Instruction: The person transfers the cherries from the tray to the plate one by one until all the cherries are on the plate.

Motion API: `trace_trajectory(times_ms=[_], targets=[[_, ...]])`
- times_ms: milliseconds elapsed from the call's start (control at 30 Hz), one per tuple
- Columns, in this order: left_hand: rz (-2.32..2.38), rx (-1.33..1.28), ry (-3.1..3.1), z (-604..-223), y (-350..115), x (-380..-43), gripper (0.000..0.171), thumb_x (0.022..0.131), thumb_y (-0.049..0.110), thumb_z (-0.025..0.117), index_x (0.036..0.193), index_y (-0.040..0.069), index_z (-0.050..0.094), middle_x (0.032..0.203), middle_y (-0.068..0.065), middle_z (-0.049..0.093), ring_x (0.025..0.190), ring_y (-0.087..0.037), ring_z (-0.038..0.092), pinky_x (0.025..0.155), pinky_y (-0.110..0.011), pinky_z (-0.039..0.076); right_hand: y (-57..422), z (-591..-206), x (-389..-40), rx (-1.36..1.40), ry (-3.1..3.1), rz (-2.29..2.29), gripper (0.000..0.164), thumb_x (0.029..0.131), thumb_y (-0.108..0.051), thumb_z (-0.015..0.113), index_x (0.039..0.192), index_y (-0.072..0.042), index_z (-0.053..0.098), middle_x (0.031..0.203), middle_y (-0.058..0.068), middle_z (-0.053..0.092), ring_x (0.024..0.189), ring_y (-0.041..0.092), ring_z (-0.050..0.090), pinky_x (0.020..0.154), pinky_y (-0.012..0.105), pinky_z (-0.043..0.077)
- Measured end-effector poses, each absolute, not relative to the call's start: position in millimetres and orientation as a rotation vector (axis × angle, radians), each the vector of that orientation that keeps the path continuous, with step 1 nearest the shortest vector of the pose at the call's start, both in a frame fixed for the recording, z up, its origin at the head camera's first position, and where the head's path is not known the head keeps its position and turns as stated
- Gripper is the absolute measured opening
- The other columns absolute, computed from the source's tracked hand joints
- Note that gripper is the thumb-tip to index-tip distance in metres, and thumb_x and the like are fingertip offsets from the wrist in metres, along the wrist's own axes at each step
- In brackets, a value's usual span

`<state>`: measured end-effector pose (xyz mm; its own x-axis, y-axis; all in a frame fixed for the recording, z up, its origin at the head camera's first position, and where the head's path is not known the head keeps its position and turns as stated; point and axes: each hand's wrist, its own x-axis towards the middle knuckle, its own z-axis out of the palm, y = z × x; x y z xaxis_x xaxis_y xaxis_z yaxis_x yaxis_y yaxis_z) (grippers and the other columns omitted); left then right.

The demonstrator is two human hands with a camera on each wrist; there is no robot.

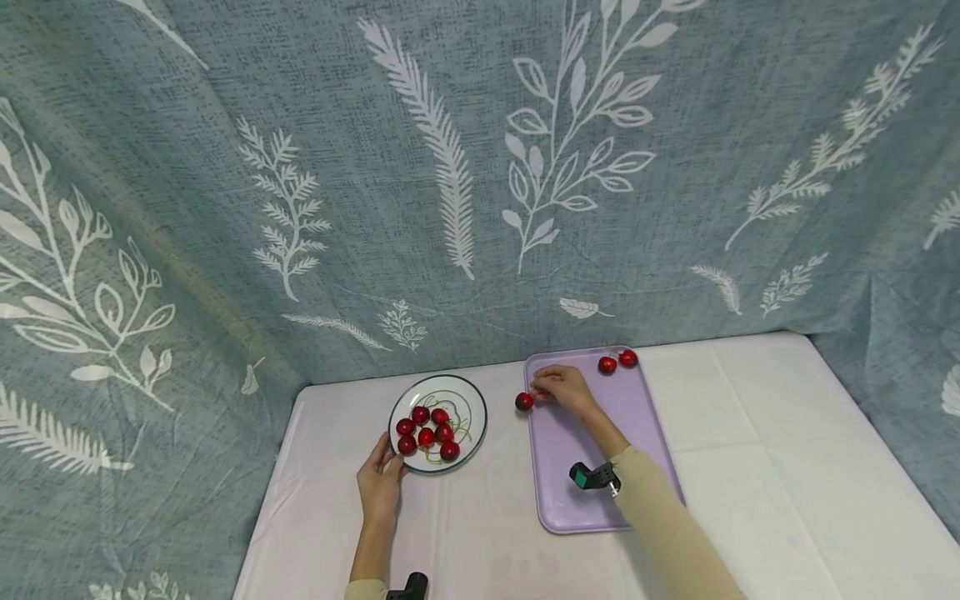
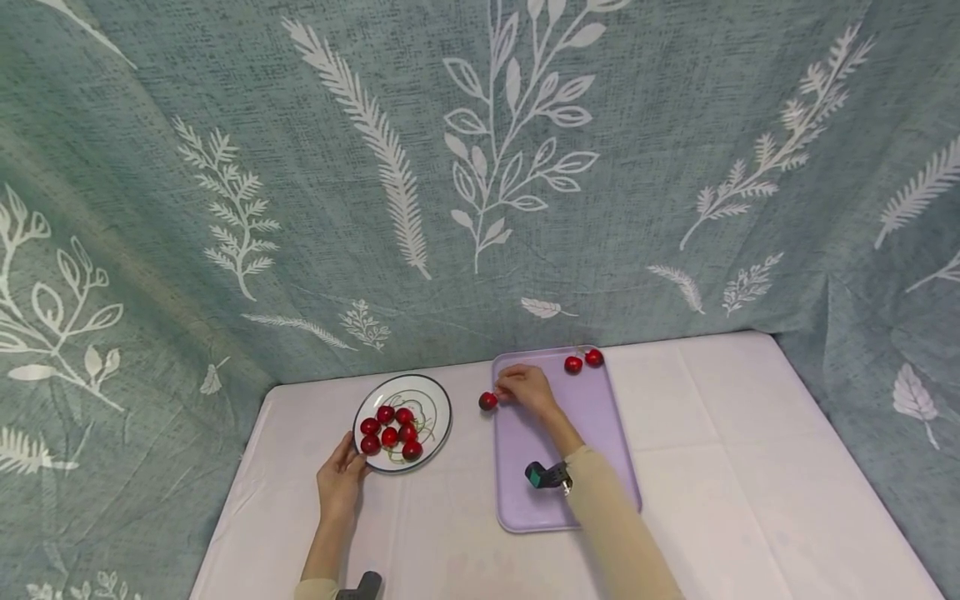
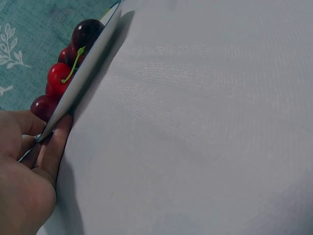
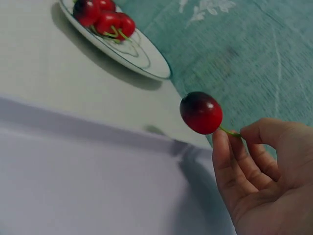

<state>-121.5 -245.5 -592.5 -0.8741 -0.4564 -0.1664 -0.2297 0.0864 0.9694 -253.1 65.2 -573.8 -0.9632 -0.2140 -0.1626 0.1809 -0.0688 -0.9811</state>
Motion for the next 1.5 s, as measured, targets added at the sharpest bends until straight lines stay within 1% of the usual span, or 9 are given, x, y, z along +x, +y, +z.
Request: trace_trajectory(times_ms=[267,500,700,833,1000,1100,1233,1367,1500], targets=[[-1.891,0.683,-2.17,-590.9,-245.5,-121.7,0.054,0.097,-0.001,0.052,0.149,-0.001,0.036,0.14,-0.026,0.048,0.103,-0.006,0.06,0.083,-0.016,0.058,45.1,-571.1,-245.0,-0.088,1.951,-2.088,0.024,0.092,0.004,0.059,0.11,0.021,0.058,0.082,0.013,0.071,0.064,0.006,0.065,0.06,0.015,0.059],[-1.873,0.71,-2.192,-589.4,-245.3,-120.4,0.055,0.097,0.0,0.051,0.149,0.0,0.035,0.14,-0.025,0.048,0.102,-0.005,0.06,0.083,-0.015,0.058,27.9,-574.6,-239.0,-0.194,1.899,-2.062,0.022,0.091,0.004,0.061,0.106,0.019,0.059,0.081,0.013,0.072,0.068,0.008,0.067,0.066,0.02,0.062],[-1.879,0.71,-2.18,-588.7,-243.9,-120.4,0.054,0.097,0.0,0.052,0.149,-0.001,0.036,0.138,-0.026,0.049,0.11,-0.016,0.061,0.083,-0.016,0.058,15.6,-573.2,-234.2,-0.199,1.876,-2.055,0.021,0.089,0.004,0.062,0.104,0.019,0.06,0.082,0.016,0.072,0.068,0.009,0.067,0.067,0.023,0.063],[-1.875,0.709,-2.187,-589.3,-243.9,-120.8,0.054,0.098,0.001,0.052,0.149,0.0,0.036,0.138,-0.026,0.05,0.108,-0.013,0.061,0.084,-0.015,0.058,10.8,-572.7,-231.2,-0.22,1.868,-2.048,0.021,0.089,0.004,0.063,0.104,0.019,0.06,0.082,0.016,0.072,0.067,0.009,0.067,0.067,0.022,0.062],[-1.873,0.713,-2.187,-590.6,-244.0,-121.1,0.054,0.097,0.0,0.052,0.149,0.0,0.036,0.138,-0.025,0.05,0.1,-0.002,0.06,0.083,-0.015,0.058,7.1,-560.0,-224.5,-0.271,1.874,-2.006,0.024,0.09,0.007,0.061,0.105,0.024,0.057,0.088,0.033,0.068,0.073,0.025,0.071,0.078,0.042,0.064],[-1.871,0.717,-2.187,-590.8,-244.1,-120.7,0.054,0.097,0.0,0.052,0.149,0.0,0.036,0.138,-0.025,0.05,0.098,-0.001,0.06,0.082,-0.015,0.058,2.0,-564.7,-224.5,-0.304,1.916,-1.964,0.022,0.09,0.006,0.061,0.104,0.023,0.059,0.091,0.036,0.066,0.078,0.037,0.07,0.08,0.053,0.061],[-1.877,0.701,-2.18,-591.4,-244.5,-120.5,0.054,0.097,-0.001,0.052,0.149,-0.001,0.036,0.138,-0.027,0.049,0.101,-0.005,0.06,0.082,-0.016,0.058,-6.3,-576.2,-225.0,-0.347,2.011,-1.892,0.018,0.089,0.001,0.066,0.099,0.015,0.064,0.086,0.028,0.07,0.075,0.036,0.069,0.07,0.042,0.064],[-1.889,0.685,-2.154,-592.5,-244.3,-121.2,0.054,0.096,-0.002,0.053,0.148,-0.003,0.037,0.138,-0.028,0.049,0.102,-0.007,0.06,0.082,-0.016,0.059,-13.1,-577.4,-222.5,-0.385,2.081,-1.806,0.014,0.088,-0.001,0.068,0.096,0.011,0.067,0.082,0.021,0.071,0.068,0.023,0.069,0.062,0.029,0.063],[-1.885,0.682,-2.153,-593.1,-244.1,-121.5,0.054,0.096,-0.002,0.053,0.148,-0.003,0.037,0.136,-0.027,0.051,0.099,-0.001,0.06,0.081,-0.015,0.058,-17.7,-576.1,-220.3,-0.37,2.122,-1.762,0.012,0.088,-0.001,0.067,0.096,0.009,0.069,0.08,0.016,0.072,0.063,0.012,0.066,0.059,0.024,0.062]])
